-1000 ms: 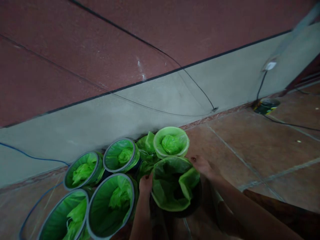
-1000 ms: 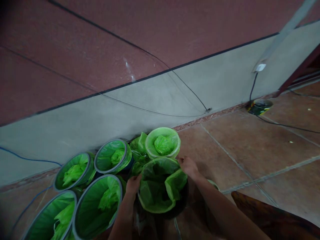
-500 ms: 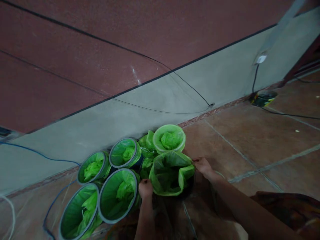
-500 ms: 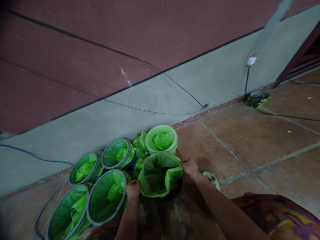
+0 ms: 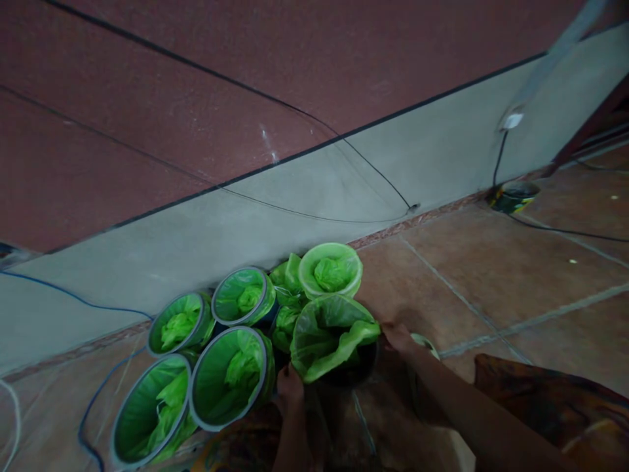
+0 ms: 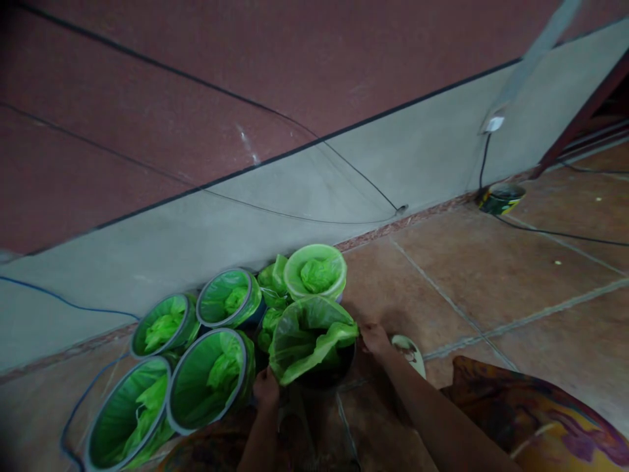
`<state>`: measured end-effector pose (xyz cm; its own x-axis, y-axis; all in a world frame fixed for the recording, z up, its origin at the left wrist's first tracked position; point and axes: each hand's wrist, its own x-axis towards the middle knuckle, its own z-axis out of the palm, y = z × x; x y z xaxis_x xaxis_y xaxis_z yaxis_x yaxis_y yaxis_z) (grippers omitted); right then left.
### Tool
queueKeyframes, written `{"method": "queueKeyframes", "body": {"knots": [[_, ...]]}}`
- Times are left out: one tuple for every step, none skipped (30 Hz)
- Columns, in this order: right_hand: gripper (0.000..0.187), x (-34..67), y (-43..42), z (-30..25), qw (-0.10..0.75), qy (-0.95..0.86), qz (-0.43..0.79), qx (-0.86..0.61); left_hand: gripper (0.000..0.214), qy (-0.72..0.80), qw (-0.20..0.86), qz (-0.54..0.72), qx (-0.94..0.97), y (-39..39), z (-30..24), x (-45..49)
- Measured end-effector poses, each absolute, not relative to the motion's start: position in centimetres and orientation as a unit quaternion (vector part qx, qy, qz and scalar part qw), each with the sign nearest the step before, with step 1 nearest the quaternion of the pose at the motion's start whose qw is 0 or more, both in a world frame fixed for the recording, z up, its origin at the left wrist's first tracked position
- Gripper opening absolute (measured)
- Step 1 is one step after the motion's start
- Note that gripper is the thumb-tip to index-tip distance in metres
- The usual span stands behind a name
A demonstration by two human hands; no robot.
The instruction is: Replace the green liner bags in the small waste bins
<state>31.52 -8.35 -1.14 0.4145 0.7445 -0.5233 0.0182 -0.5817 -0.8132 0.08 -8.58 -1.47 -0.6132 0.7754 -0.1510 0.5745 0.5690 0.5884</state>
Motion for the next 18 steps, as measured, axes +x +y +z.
{"method": "queueKeyframes", "body": {"knots": [[0.026, 31.8, -8.4, -1.0, 0.366, -0.259, 0.456, -0.769, 0.020, 0.867, 0.176, 0.258, 0.390, -9.0, -1.1, 0.3], [0.023, 32.1, -8.4, -0.7, 0.358, -0.274, 0.425, -0.785, 0.024, 0.863, 0.142, 0.272, 0.402, -9.4, -0.6, 0.7], [0.019, 32.3, -8.5, -0.4, 0.358, -0.305, 0.388, -0.793, 0.028, 0.847, 0.104, 0.291, 0.432, -9.8, 0.0, 1.2], [0.019, 32.3, -8.7, 0.1, 0.357, -0.352, 0.346, -0.793, 0.032, 0.818, 0.069, 0.311, 0.479, -10.3, 0.8, 1.9], [0.025, 32.2, -9.0, 0.6, 0.356, -0.411, 0.306, -0.781, 0.034, 0.775, 0.044, 0.326, 0.539, -10.8, 1.6, 2.8], [0.032, 31.9, -9.5, 1.1, 0.354, -0.474, 0.273, -0.759, 0.037, 0.726, 0.040, 0.326, 0.604, -11.3, 2.4, 3.8], [0.039, 31.5, -10.0, 1.5, 0.351, -0.530, 0.251, -0.730, 0.041, 0.679, 0.052, 0.311, 0.663, -11.9, 3.1, 4.9], [0.044, 31.0, -10.5, 2.0, 0.347, -0.572, 0.242, -0.703, 0.046, 0.637, 0.068, 0.287, 0.712, -12.5, 3.8, 6.0], [0.046, 30.4, -11.1, 2.3, 0.341, -0.601, 0.236, -0.683, 0.049, 0.607, 0.083, 0.262, 0.746, -13.1, 4.3, 7.0], [0.046, 29.9, -11.6, 2.5, 0.334, -0.620, 0.231, -0.671, 0.050, 0.591, 0.093, 0.241, 0.764, -13.6, 4.7, 7.9], [0.044, 29.5, -12.0, 2.7, 0.326, -0.633, 0.225, -0.665, 0.049, 0.585, 0.101, 0.221, 0.774, -14.1, 4.9, 8.6], [0.041, 29.2, -12.4, 2.6, 0.319, -0.641, 0.219, -0.663, 0.046, 0.585, 0.105, 0.203, 0.778, -14.4, 4.9, 9.1], [0.038, 29.0, -12.6, 2.5, 0.315, -0.648, 0.215, -0.659, 0.040, 0.588, 0.108, 0.183, 0.780, -14.7, 4.9, 9.4], [0.036, 29.0, -12.9, 2.3, 0.315, -0.654, 0.210, -0.655, 0.034, 0.589, 0.111, 0.159, 0.784, -14.9, 4.8, 9.5], [0.035, 29.0, -13.1, 2.1, 0.316, -0.658, 0.206, -0.651, 0.028, 0.588, 0.115, 0.132, 0.789, -15.1, 4.7, 9.4], [0.034, 29.2, -13.4, 1.8, 0.319, -0.661, 0.205, -0.648, 0.024, 0.586, 0.118, 0.108, 0.794, -15.2, 4.6, 9.2], [0.034, 29.4, -13.7, 1.5, 0.320, -0.661, 0.207, -0.646, 0.022, 0.585, 0.120, 0.088, 0.798, -15.4, 4.4, 8.9], [0.033, 29.6, -14.1, 1.2, 0.320, -0.659, 0.213, -0.646, 0.021, 0.584, 0.120, 0.075, 0.799, -15.6, 4.3, 8.6]]}}
